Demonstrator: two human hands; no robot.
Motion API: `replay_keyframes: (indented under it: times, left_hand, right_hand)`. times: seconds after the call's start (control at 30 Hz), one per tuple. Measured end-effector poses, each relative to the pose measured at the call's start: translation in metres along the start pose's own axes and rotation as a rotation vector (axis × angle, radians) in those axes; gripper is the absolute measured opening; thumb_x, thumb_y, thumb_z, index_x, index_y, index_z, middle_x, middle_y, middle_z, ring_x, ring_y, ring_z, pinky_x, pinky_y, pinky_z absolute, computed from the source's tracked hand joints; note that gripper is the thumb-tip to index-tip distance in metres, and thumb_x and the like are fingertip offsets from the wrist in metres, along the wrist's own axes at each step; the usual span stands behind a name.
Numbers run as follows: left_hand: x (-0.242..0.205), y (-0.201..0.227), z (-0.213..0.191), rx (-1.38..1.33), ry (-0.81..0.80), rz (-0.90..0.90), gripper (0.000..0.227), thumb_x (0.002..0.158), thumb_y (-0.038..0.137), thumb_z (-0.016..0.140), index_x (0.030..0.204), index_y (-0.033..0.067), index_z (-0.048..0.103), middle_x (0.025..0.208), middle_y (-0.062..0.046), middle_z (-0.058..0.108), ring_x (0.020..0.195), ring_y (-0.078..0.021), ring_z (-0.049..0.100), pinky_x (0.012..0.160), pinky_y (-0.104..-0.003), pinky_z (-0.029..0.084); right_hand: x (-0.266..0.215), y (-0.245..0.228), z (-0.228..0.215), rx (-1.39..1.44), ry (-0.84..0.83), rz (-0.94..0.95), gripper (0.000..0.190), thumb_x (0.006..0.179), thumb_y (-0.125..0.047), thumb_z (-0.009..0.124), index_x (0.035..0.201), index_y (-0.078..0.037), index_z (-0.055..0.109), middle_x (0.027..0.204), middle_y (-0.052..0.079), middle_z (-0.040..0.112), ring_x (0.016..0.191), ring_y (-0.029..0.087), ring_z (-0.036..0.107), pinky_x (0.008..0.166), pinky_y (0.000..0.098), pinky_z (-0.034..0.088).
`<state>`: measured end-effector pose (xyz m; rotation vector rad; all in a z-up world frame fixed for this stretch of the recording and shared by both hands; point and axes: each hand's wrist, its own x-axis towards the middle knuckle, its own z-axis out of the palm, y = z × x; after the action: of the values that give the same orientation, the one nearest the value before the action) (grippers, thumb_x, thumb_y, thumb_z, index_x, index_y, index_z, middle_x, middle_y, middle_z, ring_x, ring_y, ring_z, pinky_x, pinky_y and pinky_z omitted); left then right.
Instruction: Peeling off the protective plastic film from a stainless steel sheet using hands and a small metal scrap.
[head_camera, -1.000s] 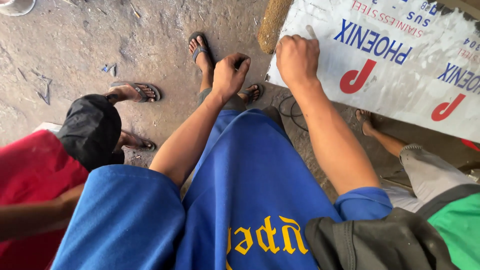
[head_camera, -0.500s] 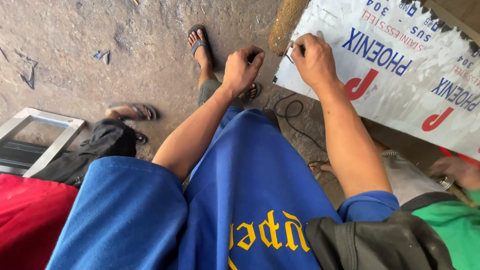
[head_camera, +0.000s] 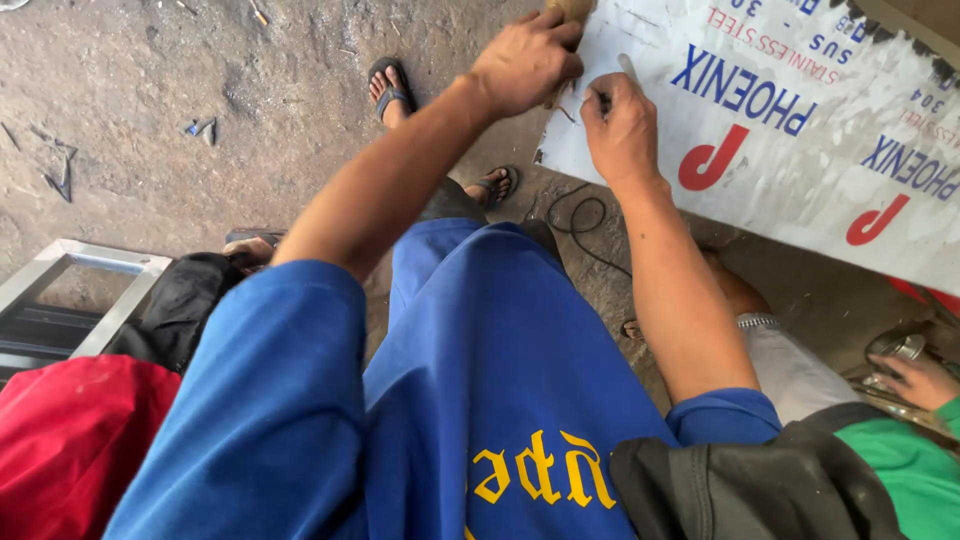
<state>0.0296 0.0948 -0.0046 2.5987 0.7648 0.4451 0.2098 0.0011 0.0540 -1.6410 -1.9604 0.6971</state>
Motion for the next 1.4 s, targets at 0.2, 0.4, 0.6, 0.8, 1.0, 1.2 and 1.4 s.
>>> replay_keyframes:
  times: [0.2, 0.4, 0.6, 0.8, 1.0, 1.2, 1.4]
  left_hand:
    - [0.014, -0.026, -0.004, 0.297, -0.042, 0.45, 0.004, 0.097, 0.025, 0.07, 0.096, 0.025, 0.073, 0.093, 0.008, 0.063, 0.09, -0.0186, 0.059, 0.079, -0.033, 0.051]
    - [0.032, -0.028, -0.015, 0.519, -0.113, 0.694, 0.012, 0.107, 0.022, 0.058, 0.101, 0.0181, 0.068, 0.088, 0.004, 0.058, 0.079, -0.0151, 0.055, 0.08, -0.029, 0.053]
    - [0.039, -0.035, -0.027, 0.255, -0.228, 0.534, 0.009, 0.105, 0.012, 0.061, 0.112, 0.0083, 0.064, 0.095, -0.006, 0.059, 0.083, -0.0216, 0.058, 0.077, -0.034, 0.053]
    - [0.004, -0.02, -0.038, -0.317, 0.276, -0.236, 0.02, 0.109, 0.023, 0.05, 0.105, 0.0065, 0.06, 0.092, -0.016, 0.065, 0.076, -0.0356, 0.062, 0.063, -0.048, 0.049]
    - [-0.051, 0.039, -0.004, -0.601, 0.465, -0.632, 0.016, 0.105, 0.02, 0.051, 0.102, 0.0055, 0.058, 0.096, -0.014, 0.064, 0.086, -0.0315, 0.063, 0.076, -0.043, 0.05]
    - [-0.057, 0.069, -0.001, -0.622, 0.442, -0.718, 0.018, 0.103, 0.022, 0.054, 0.103, 0.006, 0.062, 0.097, -0.014, 0.066, 0.089, -0.0341, 0.065, 0.078, -0.045, 0.051]
    - [-0.051, 0.073, 0.025, -0.642, 0.34, -0.819, 0.018, 0.098, 0.024, 0.054, 0.102, 0.0088, 0.063, 0.098, -0.015, 0.069, 0.091, -0.0393, 0.065, 0.074, -0.051, 0.05]
  right_hand:
    - [-0.006, -0.007, 0.021, -0.007, 0.19, 0.145, 0.016, 0.09, -0.001, 0.08, 0.099, -0.003, 0.066, 0.105, 0.021, 0.073, 0.132, 0.044, 0.052, 0.099, 0.0506, 0.051]
    - [-0.008, -0.002, 0.054, -0.152, 0.375, 0.319, 0.027, 0.079, -0.009, 0.089, 0.095, -0.01, 0.068, 0.093, 0.01, 0.068, 0.091, 0.036, 0.059, 0.08, 0.0471, 0.048]
    - [-0.001, -0.004, 0.059, -0.232, 0.38, 0.361, 0.021, 0.083, -0.012, 0.086, 0.096, -0.014, 0.069, 0.095, 0.003, 0.073, 0.094, 0.03, 0.059, 0.08, 0.0424, 0.042]
    - [0.001, -0.02, 0.059, -0.33, 0.334, 0.293, 0.02, 0.088, -0.014, 0.079, 0.101, -0.014, 0.065, 0.098, 0.006, 0.065, 0.094, 0.032, 0.055, 0.082, 0.0466, 0.038]
    - [0.004, -0.014, 0.052, -0.337, 0.295, 0.181, 0.014, 0.104, -0.021, 0.06, 0.095, -0.011, 0.059, 0.091, 0.01, 0.059, 0.086, 0.032, 0.051, 0.075, 0.0447, 0.036]
    - [0.003, -0.012, 0.049, -0.339, 0.247, 0.15, 0.007, 0.104, -0.013, 0.056, 0.103, -0.006, 0.055, 0.098, 0.017, 0.059, 0.118, 0.042, 0.054, 0.086, 0.0512, 0.043]
    - [0.002, -0.011, 0.048, -0.288, 0.309, 0.093, 0.012, 0.107, -0.012, 0.053, 0.1, -0.001, 0.052, 0.096, 0.019, 0.054, 0.106, 0.043, 0.054, 0.096, 0.053, 0.044]
